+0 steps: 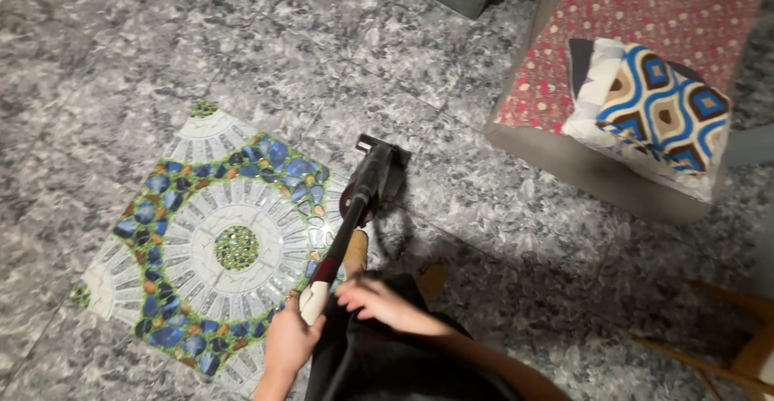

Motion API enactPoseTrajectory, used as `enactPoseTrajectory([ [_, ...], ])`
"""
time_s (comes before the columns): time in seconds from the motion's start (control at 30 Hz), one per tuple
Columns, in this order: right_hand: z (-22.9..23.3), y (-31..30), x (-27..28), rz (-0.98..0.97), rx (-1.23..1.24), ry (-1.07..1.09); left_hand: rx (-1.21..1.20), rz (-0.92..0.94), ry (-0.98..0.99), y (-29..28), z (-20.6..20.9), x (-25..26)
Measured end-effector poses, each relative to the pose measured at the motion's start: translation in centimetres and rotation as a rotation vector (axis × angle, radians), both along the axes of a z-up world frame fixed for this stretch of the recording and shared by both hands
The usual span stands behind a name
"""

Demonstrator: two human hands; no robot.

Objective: Vacuuming the tiled floor around a bed and a chair in a bedroom.

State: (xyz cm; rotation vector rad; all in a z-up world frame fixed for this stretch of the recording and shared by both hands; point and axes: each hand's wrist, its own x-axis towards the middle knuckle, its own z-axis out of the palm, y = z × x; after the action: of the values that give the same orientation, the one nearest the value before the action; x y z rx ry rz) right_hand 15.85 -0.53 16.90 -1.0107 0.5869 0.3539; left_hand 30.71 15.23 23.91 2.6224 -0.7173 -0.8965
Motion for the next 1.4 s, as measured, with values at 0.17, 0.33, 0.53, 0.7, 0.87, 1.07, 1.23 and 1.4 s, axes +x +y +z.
enactPoseTrajectory([
  [0.17,-1.5,-4.7,-4.2,-0.465,-0.144,0.153,-0.089,-0.029,0.014,0.3,-6.0,1.8],
  [0.33,-2.9,-7.0,-7.4,-0.617,-0.171,0.294,-0.181,-0.104,0.108,-4.2,-10.4,3.7],
  [0.53,-3.6,-9.0,-9.7,-0.771,-0.199,0.337,-0.281,-0.128,0.149,-9.0,-13.8,4.1],
  [0.7,-3.3,-10.5,-10.4,-0.869,-0.193,0.324,-0.298,-0.126,0.169,-9.7,-16.0,4.4],
  [0.87,-3.2,-12.3,-11.7,-0.869,-0.235,0.336,-0.270,-0.110,0.149,-7.0,-14.1,6.0],
  [1.07,-3.2,-14.0,-13.5,-0.859,-0.305,0.391,-0.238,-0.198,0.146,0.8,-9.4,8.8],
  [1.23,-4.4,-14.7,-14.1,-0.873,-0.270,0.395,-0.078,-0.151,0.183,10.0,-8.3,13.9],
  [1.4,-4.9,-15.1,-13.7,-0.857,-0.263,0.382,0.044,-0.140,0.147,15.4,-5.2,19.6],
])
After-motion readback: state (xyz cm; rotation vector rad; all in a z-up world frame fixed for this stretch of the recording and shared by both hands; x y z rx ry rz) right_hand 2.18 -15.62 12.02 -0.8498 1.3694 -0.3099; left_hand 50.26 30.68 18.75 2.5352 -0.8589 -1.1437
